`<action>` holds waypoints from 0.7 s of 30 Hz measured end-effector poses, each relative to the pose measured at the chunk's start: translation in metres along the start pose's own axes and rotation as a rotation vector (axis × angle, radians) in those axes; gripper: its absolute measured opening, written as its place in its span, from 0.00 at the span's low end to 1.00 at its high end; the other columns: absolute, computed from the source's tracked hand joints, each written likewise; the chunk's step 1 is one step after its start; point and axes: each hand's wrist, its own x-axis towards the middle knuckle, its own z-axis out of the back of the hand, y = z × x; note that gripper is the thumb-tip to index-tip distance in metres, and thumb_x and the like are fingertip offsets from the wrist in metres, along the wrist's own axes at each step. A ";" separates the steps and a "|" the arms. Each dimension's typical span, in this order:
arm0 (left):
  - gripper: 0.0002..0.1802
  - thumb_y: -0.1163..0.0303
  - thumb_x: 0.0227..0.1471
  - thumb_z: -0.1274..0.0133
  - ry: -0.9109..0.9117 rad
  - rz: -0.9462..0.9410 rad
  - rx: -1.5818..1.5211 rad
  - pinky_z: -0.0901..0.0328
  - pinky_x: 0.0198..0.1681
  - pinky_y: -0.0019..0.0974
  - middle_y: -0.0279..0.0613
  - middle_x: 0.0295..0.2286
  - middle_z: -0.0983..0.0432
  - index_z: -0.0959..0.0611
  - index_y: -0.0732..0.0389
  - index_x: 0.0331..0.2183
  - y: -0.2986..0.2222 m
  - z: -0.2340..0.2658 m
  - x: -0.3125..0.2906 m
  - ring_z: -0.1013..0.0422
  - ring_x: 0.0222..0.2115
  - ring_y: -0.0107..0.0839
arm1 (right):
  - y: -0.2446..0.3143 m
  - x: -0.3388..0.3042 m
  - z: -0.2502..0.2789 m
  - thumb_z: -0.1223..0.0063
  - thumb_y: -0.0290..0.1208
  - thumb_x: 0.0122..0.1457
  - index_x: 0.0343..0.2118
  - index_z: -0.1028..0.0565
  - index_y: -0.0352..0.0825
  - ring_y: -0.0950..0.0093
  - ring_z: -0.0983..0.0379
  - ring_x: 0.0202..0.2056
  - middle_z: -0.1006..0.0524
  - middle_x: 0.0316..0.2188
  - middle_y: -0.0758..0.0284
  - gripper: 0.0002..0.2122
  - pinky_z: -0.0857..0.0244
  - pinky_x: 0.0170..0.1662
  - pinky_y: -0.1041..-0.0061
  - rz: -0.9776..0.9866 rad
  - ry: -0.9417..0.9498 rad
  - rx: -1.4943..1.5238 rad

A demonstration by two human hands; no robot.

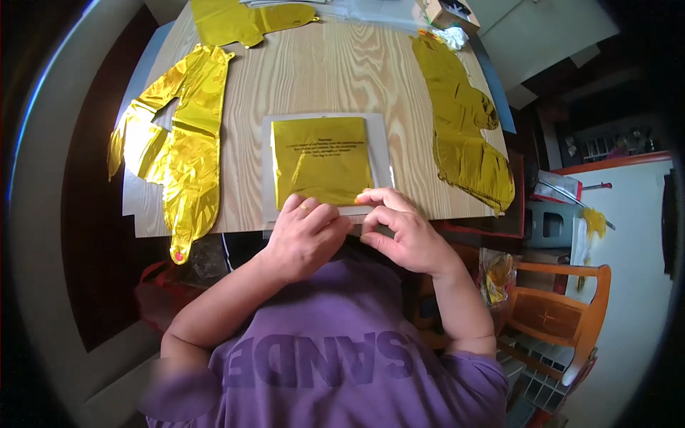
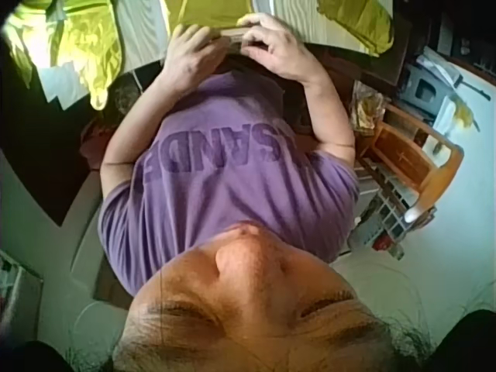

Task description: Folding gold foil balloons and preparing them with cardboard backings for packaging.

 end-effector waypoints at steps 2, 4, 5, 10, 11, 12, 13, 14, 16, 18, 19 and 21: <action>0.12 0.75 0.42 0.37 -0.091 0.069 -0.036 0.37 0.33 0.38 0.36 0.33 0.26 0.15 0.58 0.34 -0.002 0.011 -0.017 0.30 0.29 0.33 | -0.002 0.002 0.000 0.37 0.29 0.53 0.29 0.26 0.36 0.59 0.32 0.51 0.28 0.48 0.60 0.07 0.42 0.57 0.62 0.022 0.008 -0.086; 0.10 0.77 0.43 0.36 -0.158 0.150 -0.057 0.36 0.31 0.38 0.37 0.31 0.26 0.15 0.60 0.33 -0.002 0.034 -0.051 0.30 0.26 0.34 | 0.004 0.003 0.004 0.37 0.30 0.54 0.29 0.26 0.36 0.58 0.33 0.53 0.28 0.50 0.60 0.07 0.46 0.61 0.59 0.000 0.046 -0.113; 0.09 0.77 0.46 0.38 -0.157 0.313 -0.089 0.35 0.31 0.38 0.40 0.30 0.26 0.15 0.62 0.34 -0.004 0.041 -0.079 0.29 0.26 0.36 | 0.005 0.005 0.004 0.38 0.30 0.53 0.29 0.26 0.36 0.58 0.33 0.54 0.28 0.50 0.59 0.07 0.47 0.62 0.58 0.008 0.063 -0.124; 0.08 0.72 0.55 0.43 -0.247 0.947 0.111 0.33 0.28 0.36 0.45 0.22 0.25 0.18 0.69 0.29 0.039 0.047 -0.235 0.27 0.23 0.35 | 0.011 0.008 0.005 0.37 0.30 0.52 0.30 0.26 0.35 0.58 0.34 0.55 0.28 0.50 0.59 0.08 0.50 0.65 0.55 0.003 0.106 -0.158; 0.10 0.71 0.56 0.44 -0.335 1.165 0.034 0.34 0.28 0.35 0.43 0.21 0.24 0.18 0.69 0.29 0.056 0.041 -0.266 0.28 0.23 0.30 | 0.013 0.008 0.005 0.37 0.30 0.52 0.30 0.26 0.35 0.58 0.34 0.56 0.28 0.50 0.59 0.08 0.50 0.65 0.55 0.000 0.108 -0.167; 0.11 0.70 0.56 0.44 -0.426 1.376 -0.053 0.35 0.28 0.34 0.41 0.20 0.24 0.18 0.70 0.28 0.076 0.033 -0.296 0.29 0.23 0.25 | 0.014 0.008 0.005 0.37 0.30 0.52 0.30 0.26 0.35 0.58 0.34 0.56 0.28 0.50 0.59 0.08 0.50 0.65 0.55 -0.009 0.110 -0.167; 0.13 0.68 0.58 0.45 -0.467 1.474 -0.095 0.36 0.28 0.32 0.38 0.19 0.24 0.18 0.70 0.29 0.100 0.024 -0.335 0.32 0.23 0.19 | 0.014 0.007 0.004 0.37 0.30 0.51 0.30 0.26 0.35 0.58 0.34 0.56 0.28 0.51 0.59 0.08 0.50 0.65 0.56 -0.018 0.110 -0.167; 0.15 0.66 0.59 0.46 -0.475 1.555 -0.088 0.35 0.30 0.34 0.38 0.19 0.24 0.17 0.70 0.29 0.127 0.013 -0.394 0.30 0.24 0.22 | 0.014 0.009 0.005 0.37 0.30 0.51 0.29 0.26 0.35 0.58 0.34 0.56 0.28 0.51 0.59 0.08 0.50 0.66 0.56 -0.023 0.112 -0.156; 0.16 0.62 0.60 0.48 -0.159 1.835 0.233 0.31 0.36 0.37 0.40 0.26 0.20 0.16 0.67 0.35 0.161 0.000 -0.459 0.25 0.31 0.29 | 0.013 0.009 0.006 0.36 0.29 0.51 0.29 0.26 0.35 0.58 0.34 0.56 0.28 0.51 0.59 0.08 0.50 0.66 0.56 -0.033 0.118 -0.138; 0.18 0.60 0.60 0.49 0.372 2.103 0.573 0.30 0.42 0.40 0.43 0.34 0.18 0.16 0.65 0.41 0.172 -0.010 -0.487 0.23 0.37 0.34 | 0.013 0.011 0.004 0.36 0.29 0.51 0.30 0.26 0.35 0.58 0.33 0.56 0.28 0.52 0.59 0.08 0.49 0.66 0.56 -0.044 0.120 -0.138; 0.19 0.59 0.60 0.49 0.434 2.178 0.549 0.31 0.42 0.41 0.44 0.35 0.19 0.17 0.65 0.42 0.174 -0.019 -0.491 0.24 0.38 0.34 | 0.014 0.011 0.004 0.36 0.29 0.51 0.30 0.26 0.36 0.58 0.34 0.57 0.28 0.52 0.59 0.08 0.49 0.65 0.56 -0.053 0.121 -0.141; 0.21 0.57 0.60 0.50 0.329 2.240 0.420 0.31 0.44 0.42 0.45 0.37 0.21 0.19 0.65 0.44 0.181 -0.034 -0.497 0.25 0.40 0.36 | 0.016 0.011 0.003 0.35 0.29 0.51 0.30 0.26 0.36 0.58 0.34 0.57 0.28 0.52 0.59 0.08 0.49 0.65 0.56 -0.075 0.121 -0.145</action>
